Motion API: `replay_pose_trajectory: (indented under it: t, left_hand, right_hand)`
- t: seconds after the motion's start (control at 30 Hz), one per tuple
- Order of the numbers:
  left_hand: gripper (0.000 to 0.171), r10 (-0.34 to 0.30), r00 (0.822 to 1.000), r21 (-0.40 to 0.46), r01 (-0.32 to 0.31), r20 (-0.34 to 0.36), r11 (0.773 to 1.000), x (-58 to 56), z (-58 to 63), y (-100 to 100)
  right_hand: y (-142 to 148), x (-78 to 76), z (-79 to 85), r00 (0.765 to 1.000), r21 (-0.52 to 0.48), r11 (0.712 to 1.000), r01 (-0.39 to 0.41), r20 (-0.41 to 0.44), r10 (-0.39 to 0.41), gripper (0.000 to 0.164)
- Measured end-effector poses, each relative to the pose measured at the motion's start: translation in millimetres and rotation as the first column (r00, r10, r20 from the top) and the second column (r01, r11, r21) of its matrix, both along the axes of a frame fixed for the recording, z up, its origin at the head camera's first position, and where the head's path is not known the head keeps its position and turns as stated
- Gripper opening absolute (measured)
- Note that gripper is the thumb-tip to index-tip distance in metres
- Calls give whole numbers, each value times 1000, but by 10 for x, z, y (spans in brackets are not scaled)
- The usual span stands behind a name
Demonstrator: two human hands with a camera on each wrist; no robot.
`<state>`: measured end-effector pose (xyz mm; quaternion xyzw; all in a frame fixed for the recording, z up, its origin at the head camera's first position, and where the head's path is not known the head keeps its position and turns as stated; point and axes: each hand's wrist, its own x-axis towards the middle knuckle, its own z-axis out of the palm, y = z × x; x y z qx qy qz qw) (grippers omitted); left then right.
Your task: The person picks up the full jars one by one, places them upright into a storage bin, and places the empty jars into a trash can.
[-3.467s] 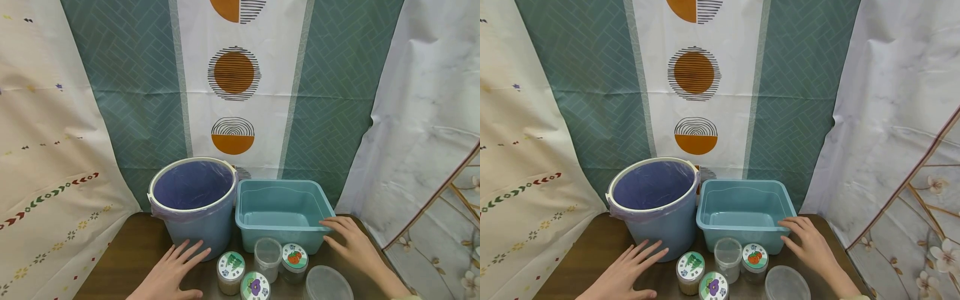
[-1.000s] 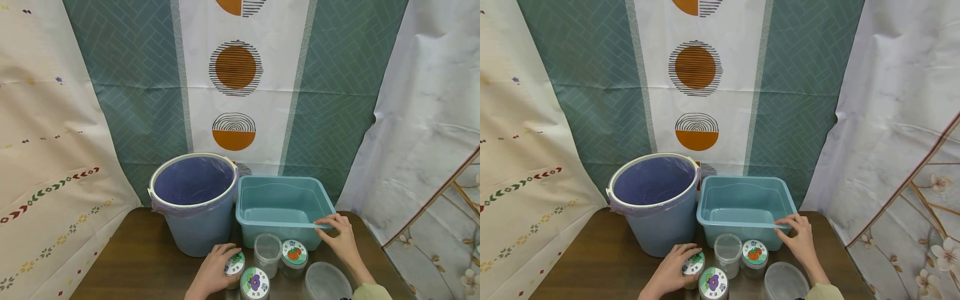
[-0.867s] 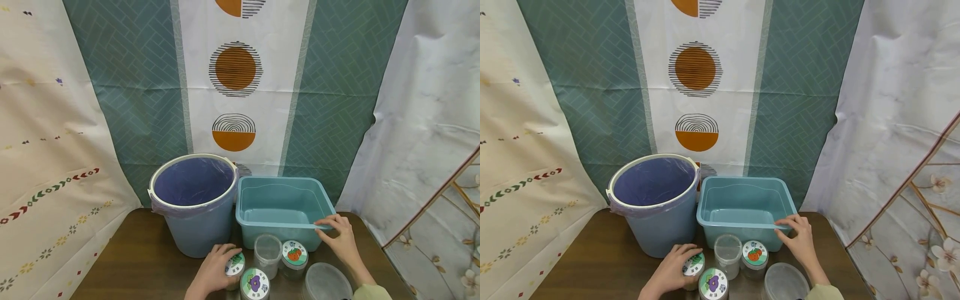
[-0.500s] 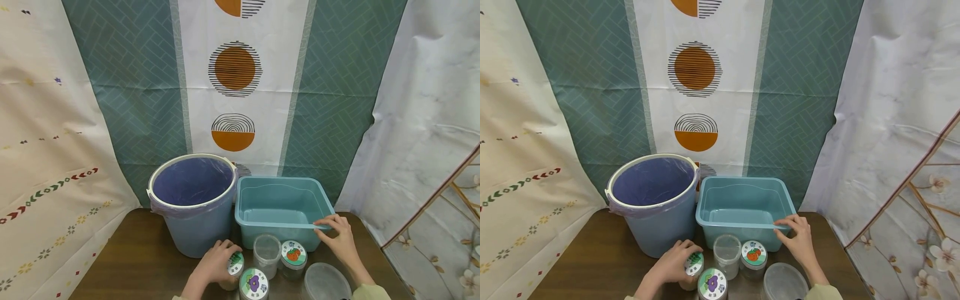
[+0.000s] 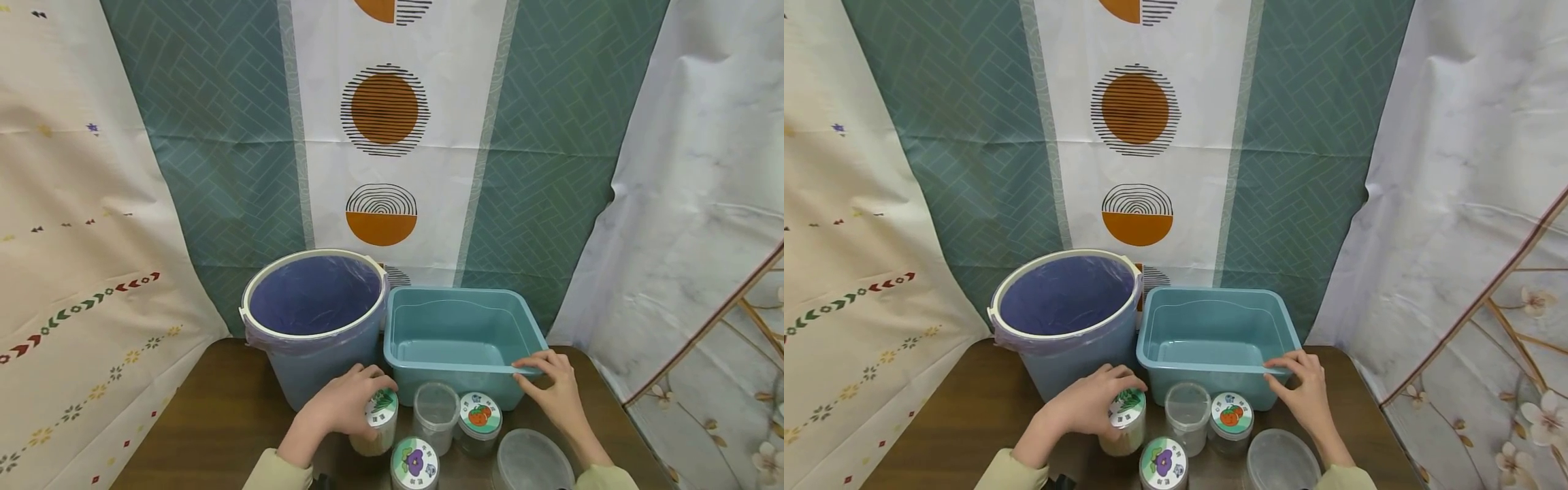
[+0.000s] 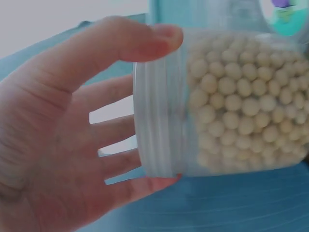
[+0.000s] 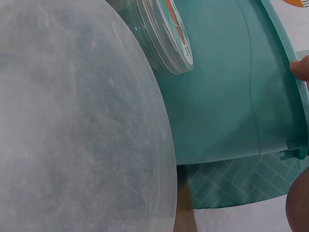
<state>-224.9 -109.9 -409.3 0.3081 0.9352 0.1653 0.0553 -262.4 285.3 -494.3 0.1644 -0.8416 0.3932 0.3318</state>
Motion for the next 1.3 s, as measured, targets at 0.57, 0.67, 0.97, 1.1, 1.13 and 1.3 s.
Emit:
replay_pose_trajectory:
  t: [0.57,0.67,0.97,1.1,1.13,1.3]
  left_hand:
    - [60,-272,962,-113,273,26,955,-387,1076,416]
    - [59,-279,960,-119,281,34,952,-536,1177,512]
    - [61,-311,947,-115,318,74,941,-1025,1262,808]
    - [62,-319,943,-92,327,92,941,-1223,1268,927]
    - [63,-318,943,-85,326,93,942,-1264,1269,952]
    - [64,-304,947,-75,312,100,947,-1424,1231,1031]
  right_hand:
    - [47,41,-14,999,-14,1000,16,40,-15,31]
    - [44,46,-18,999,-20,1000,13,43,-12,32]
    - [41,49,9,999,-15,1000,14,33,-13,30]
    - [29,42,9,1000,-18,1000,9,28,-8,30]
    - [24,38,9,1000,-20,1000,6,28,-6,30]
    - [7,13,19,1000,-18,1000,-12,26,13,31]
